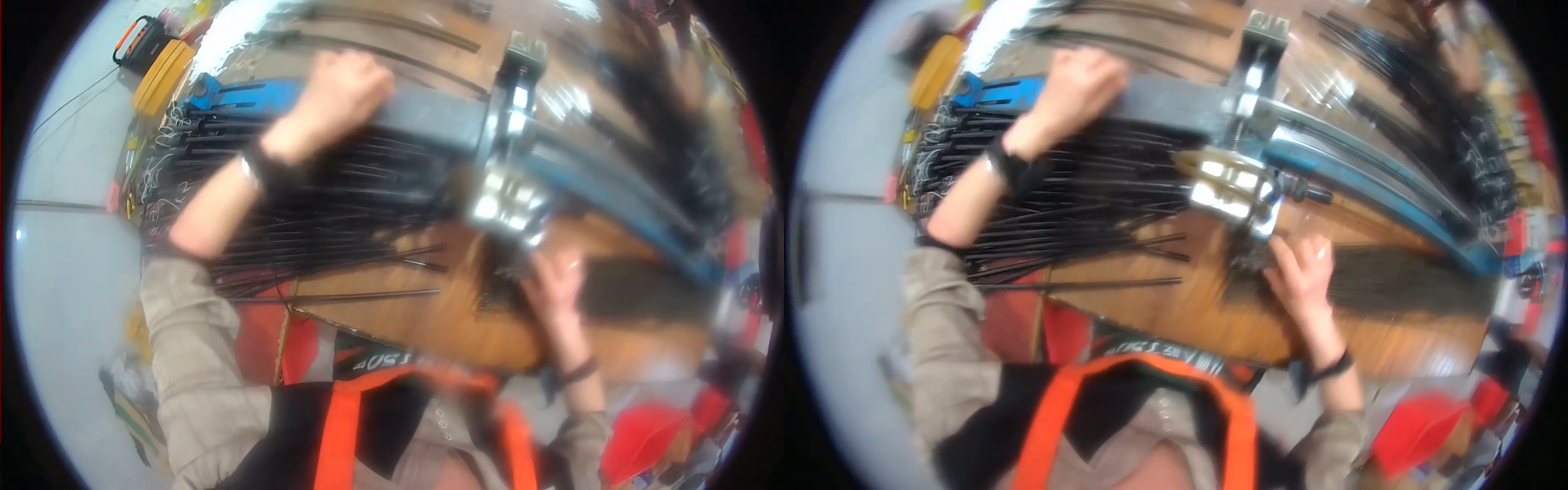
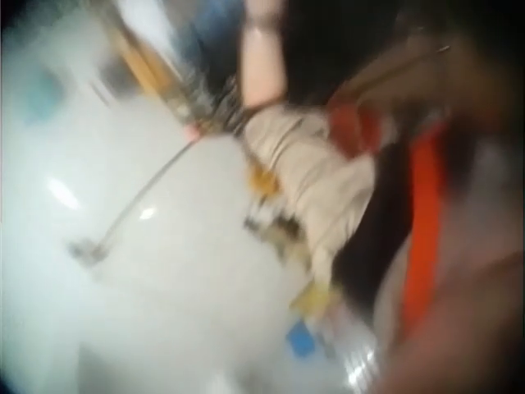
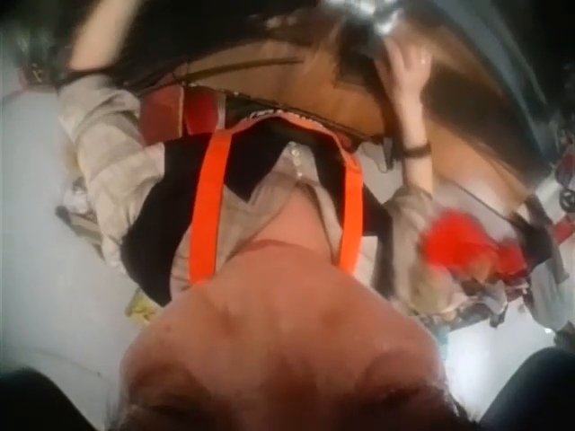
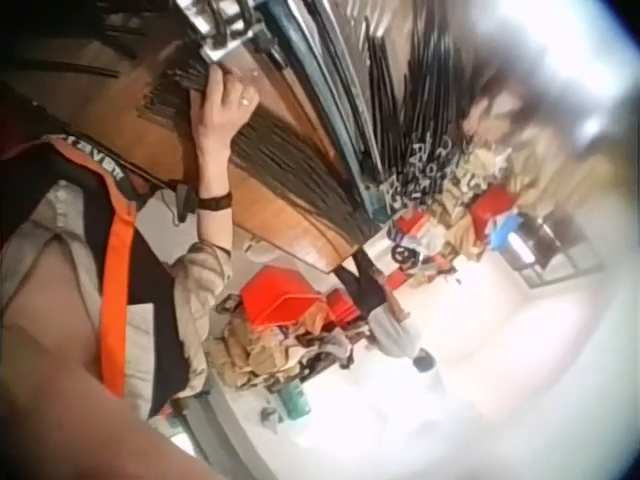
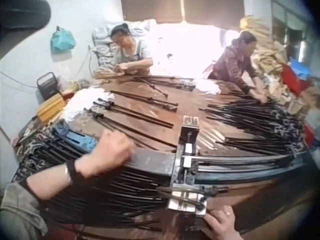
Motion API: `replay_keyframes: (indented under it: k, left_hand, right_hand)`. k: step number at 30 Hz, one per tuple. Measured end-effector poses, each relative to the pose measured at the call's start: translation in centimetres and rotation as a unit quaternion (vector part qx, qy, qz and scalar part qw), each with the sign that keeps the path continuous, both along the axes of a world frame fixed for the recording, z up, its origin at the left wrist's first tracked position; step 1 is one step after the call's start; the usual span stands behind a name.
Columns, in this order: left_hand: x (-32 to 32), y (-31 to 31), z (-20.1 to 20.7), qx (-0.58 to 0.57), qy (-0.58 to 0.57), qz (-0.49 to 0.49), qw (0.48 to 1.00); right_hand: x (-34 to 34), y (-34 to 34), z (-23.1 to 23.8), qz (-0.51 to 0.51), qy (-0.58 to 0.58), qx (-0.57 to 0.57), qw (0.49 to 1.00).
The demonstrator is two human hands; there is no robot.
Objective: The person picks up a black rod, places it into a machine, and presses a lever before placing it onto a pile. This process is repeated with several other rods.
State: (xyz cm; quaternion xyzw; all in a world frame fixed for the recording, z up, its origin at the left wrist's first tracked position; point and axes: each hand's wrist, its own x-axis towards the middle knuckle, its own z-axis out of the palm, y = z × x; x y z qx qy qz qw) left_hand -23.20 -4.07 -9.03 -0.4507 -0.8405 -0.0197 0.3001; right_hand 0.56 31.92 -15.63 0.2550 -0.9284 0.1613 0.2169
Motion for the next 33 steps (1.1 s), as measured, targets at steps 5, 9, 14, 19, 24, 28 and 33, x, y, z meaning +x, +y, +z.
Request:
replay_keyframes:
  k: [5, 9, 14, 19, 24, 28, 33]
  left_hand:
    - [10.3, 2.9, -2.7, -0.05, -0.147, -0.036, 0.987]
    - [11.0, 4.3, -5.7, -0.076, -0.127, 0.036, 0.988]
    - [11.4, 5.2, -6.1, -0.062, -0.084, 0.037, 0.994]
    - [13.1, 3.8, -4.6, -0.038, -0.155, 0.02, 0.987]
    - [13.1, 2.7, -3.7, -0.038, -0.188, -0.082, 0.978]
    - [13.8, 2.0, -1.2, -0.018, -0.358, -0.114, 0.926]
    - [17.0, 0.9, 1.6, -0.109, -0.362, -0.097, 0.921]
  right_hand:
    - [-0.9, -2.2, 0.4, 0.043, -0.036, -0.028, 0.998]
    - [-2.0, -3.2, 1.1, 0.074, -0.104, -0.079, 0.989]
    - [-0.4, -2.5, 1.2, 0.085, -0.075, -0.158, 0.981]
    - [-0.6, -2.9, 2.1, 0.038, -0.116, -0.141, 0.982]
    - [-0.2, -3.3, 2.4, 0.021, -0.13, -0.143, 0.981]
    - [0.2, -3.2, 2.6, -0.002, -0.102, -0.146, 0.984]
    - [0.5, -4.8, 2.2, -0.03, -0.181, -0.21, 0.96]
